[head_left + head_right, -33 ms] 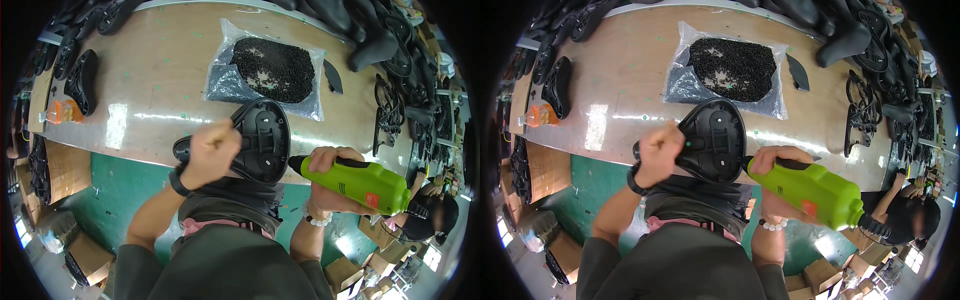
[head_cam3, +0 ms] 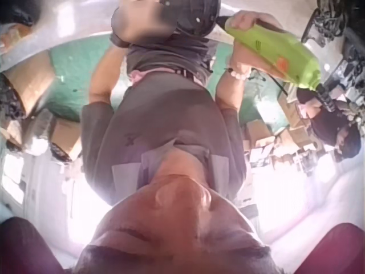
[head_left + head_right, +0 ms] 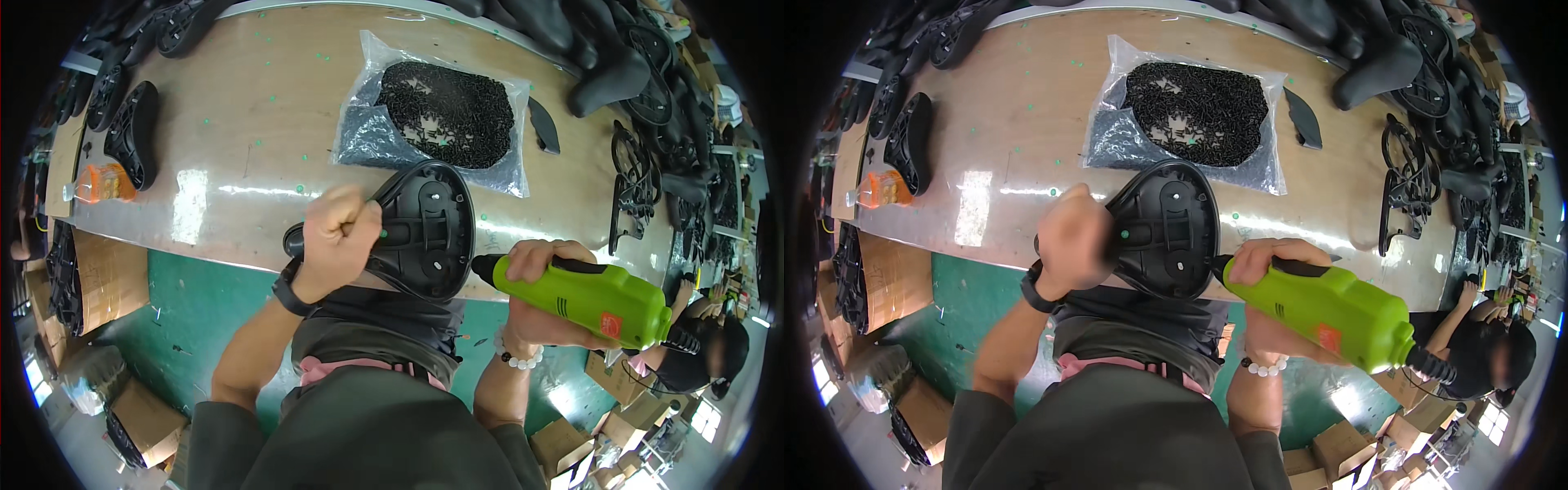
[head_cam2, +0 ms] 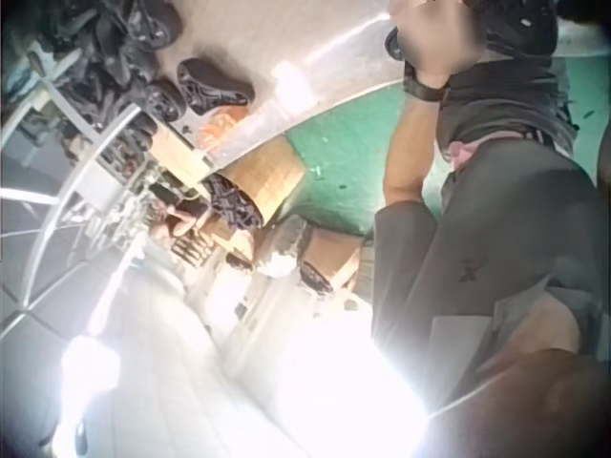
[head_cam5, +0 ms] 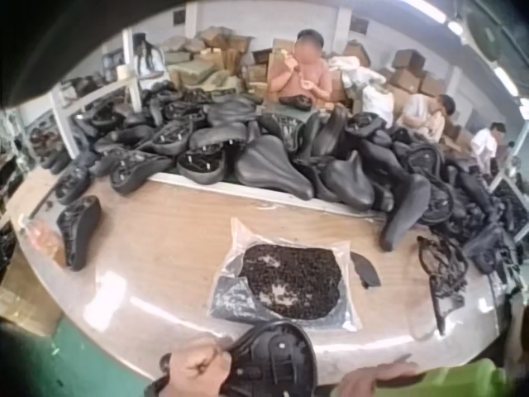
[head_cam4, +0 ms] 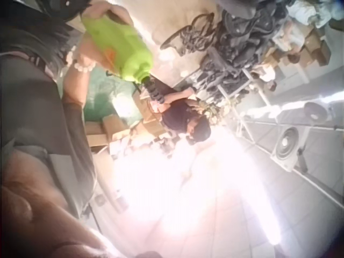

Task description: Assembling bicycle seats using an electric screwdriver in a workshop.

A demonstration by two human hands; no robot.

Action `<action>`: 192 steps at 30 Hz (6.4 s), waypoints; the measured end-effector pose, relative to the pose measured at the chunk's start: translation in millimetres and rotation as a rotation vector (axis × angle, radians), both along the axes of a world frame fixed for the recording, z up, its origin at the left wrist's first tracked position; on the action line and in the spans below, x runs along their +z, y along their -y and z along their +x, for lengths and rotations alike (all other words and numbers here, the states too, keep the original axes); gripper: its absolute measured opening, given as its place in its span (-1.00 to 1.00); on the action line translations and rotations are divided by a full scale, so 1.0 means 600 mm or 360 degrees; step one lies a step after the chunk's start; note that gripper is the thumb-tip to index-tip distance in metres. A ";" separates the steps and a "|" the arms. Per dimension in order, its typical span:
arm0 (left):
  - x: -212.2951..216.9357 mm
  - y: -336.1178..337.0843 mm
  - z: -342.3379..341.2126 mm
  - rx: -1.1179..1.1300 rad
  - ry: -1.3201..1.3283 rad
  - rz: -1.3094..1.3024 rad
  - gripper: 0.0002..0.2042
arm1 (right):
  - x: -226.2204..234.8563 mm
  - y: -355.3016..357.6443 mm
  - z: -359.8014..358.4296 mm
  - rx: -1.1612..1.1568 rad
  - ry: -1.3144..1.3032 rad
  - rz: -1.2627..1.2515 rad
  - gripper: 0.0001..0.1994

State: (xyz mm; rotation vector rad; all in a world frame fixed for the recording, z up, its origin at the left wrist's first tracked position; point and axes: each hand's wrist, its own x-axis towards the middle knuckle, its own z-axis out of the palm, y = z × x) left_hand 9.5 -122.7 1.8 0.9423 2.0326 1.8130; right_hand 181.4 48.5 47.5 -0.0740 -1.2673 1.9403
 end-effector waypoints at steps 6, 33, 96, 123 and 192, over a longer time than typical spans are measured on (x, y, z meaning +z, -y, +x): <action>0.038 0.046 0.020 0.0099 -0.0425 0.0119 -0.73 | -0.001 0.000 -0.007 0.0070 -0.0125 0.0026 0.15; -0.061 0.027 0.100 -0.0765 -0.1423 -0.0450 -0.71 | 0.004 0.028 -0.009 -0.0119 0.0105 0.0302 -0.22; 0.037 -0.156 -0.064 -0.0234 -0.1158 -0.0743 -0.70 | -0.066 -0.061 0.097 -0.0948 0.0507 0.0239 -0.42; 0.045 -0.063 0.047 -0.0779 -0.1353 -0.0198 -0.83 | 0.080 0.021 0.013 -0.0114 -0.0405 0.0330 0.06; -0.060 -0.181 -0.155 0.0040 -0.1377 -0.0974 -0.54 | 0.042 0.019 0.064 -0.0431 -0.0144 -0.0087 0.30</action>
